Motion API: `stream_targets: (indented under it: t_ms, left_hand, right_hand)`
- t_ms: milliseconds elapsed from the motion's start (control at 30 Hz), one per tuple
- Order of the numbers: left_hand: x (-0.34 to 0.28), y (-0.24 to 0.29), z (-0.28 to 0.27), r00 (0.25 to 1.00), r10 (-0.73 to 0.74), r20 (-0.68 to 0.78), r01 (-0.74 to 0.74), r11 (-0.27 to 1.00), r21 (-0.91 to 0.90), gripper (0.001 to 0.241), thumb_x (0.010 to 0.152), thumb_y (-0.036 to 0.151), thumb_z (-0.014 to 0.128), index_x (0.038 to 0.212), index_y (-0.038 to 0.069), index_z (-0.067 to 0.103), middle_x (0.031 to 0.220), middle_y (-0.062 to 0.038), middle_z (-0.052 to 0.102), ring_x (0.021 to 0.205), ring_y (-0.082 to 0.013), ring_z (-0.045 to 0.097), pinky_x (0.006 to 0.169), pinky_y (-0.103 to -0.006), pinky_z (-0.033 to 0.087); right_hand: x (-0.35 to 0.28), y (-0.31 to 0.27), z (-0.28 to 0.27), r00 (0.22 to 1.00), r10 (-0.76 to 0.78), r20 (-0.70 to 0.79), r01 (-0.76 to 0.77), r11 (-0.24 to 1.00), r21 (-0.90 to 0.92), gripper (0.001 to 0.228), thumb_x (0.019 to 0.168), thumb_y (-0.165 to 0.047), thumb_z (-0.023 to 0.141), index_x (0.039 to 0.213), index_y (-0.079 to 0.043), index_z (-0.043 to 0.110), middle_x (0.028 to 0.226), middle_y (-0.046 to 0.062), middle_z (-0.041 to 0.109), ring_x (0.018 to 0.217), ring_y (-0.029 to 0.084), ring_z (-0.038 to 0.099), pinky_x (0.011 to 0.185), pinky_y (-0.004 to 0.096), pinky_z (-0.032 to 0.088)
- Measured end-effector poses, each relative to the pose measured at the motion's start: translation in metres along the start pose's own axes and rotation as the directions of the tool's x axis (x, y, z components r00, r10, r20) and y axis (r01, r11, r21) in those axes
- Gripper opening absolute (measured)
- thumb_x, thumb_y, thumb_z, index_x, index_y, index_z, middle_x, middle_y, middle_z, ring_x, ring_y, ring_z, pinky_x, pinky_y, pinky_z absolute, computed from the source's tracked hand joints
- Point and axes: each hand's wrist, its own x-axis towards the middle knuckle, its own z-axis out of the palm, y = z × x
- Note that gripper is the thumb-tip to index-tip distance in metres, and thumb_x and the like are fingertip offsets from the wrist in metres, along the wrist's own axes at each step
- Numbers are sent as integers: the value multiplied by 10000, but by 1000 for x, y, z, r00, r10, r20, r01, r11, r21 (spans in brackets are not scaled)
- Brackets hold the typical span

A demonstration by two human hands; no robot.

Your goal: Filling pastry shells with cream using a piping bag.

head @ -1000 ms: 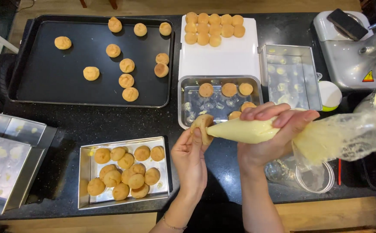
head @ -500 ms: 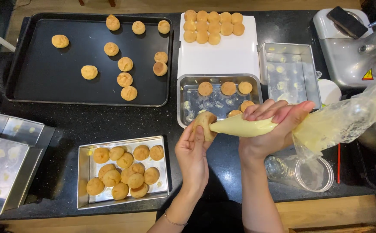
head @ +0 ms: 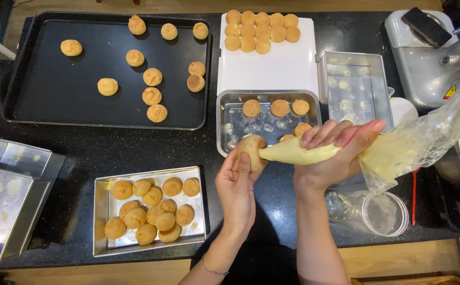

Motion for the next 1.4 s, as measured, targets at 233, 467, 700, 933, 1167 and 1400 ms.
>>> stream_targets:
  t_ms: [233, 467, 700, 933, 1167, 1400]
  left_hand:
    - [2, -2, 1, 1000, 0, 24, 0, 1000, 9, 503, 1015, 253, 622, 1389, -76, 552, 1291, -166, 694, 1160, -210, 693, 1009, -392, 580]
    - [4, 9, 6, 994, -60, 86, 53, 995, 82, 525, 1019, 264, 593, 1466, 10, 486, 1373, -140, 617, 1250, -200, 618, 1059, -395, 532]
    - [23, -9, 7, 967, -187, 174, 204, 975, -85, 446, 1097, 390, 381, 1359, 54, 512, 1370, -128, 582, 1285, -203, 579, 1091, -383, 484]
    - [24, -23, 10, 983, -156, 96, 163, 984, -68, 434, 1108, 368, 386, 1345, 34, 526, 1302, -117, 616, 1226, -208, 604, 1053, -375, 494]
    - [26, -23, 7, 985, -151, 83, 159, 982, -99, 436, 1112, 374, 390, 1353, 35, 519, 1312, -123, 609, 1246, -219, 597, 1071, -384, 488]
    - [39, -22, -1, 954, -268, 134, 298, 893, -336, 453, 1100, 339, 360, 1423, 65, 520, 1411, -107, 584, 1311, -238, 552, 1102, -413, 433]
  right_hand:
    - [6, 3, -3, 998, -20, -54, 20, 1000, -11, 461, 1100, -475, 543, 834, -133, 385, 644, 16, 398, 477, 166, 356, 441, 339, 366]
    - [11, 11, -14, 998, -33, -48, 32, 999, -16, 465, 1125, -472, 545, 848, -133, 390, 658, 11, 393, 484, 150, 339, 393, 300, 336]
    - [4, 18, -18, 997, 11, 79, -8, 999, -46, 431, 1102, -507, 506, 911, -127, 440, 628, 31, 405, 463, 178, 416, 447, 325, 419]
    - [6, 23, -29, 999, -7, 41, 10, 998, -66, 472, 1114, -518, 520, 861, -134, 412, 639, 7, 364, 438, 164, 362, 437, 338, 388]
    - [6, 25, -23, 999, -20, 37, 24, 995, -100, 471, 1100, -533, 511, 863, -138, 412, 631, 0, 339, 427, 155, 343, 427, 331, 377]
    - [11, 26, -31, 964, 54, 259, -19, 991, -134, 378, 1139, -449, 520, 994, -105, 462, 726, 18, 437, 529, 119, 458, 545, 291, 459]
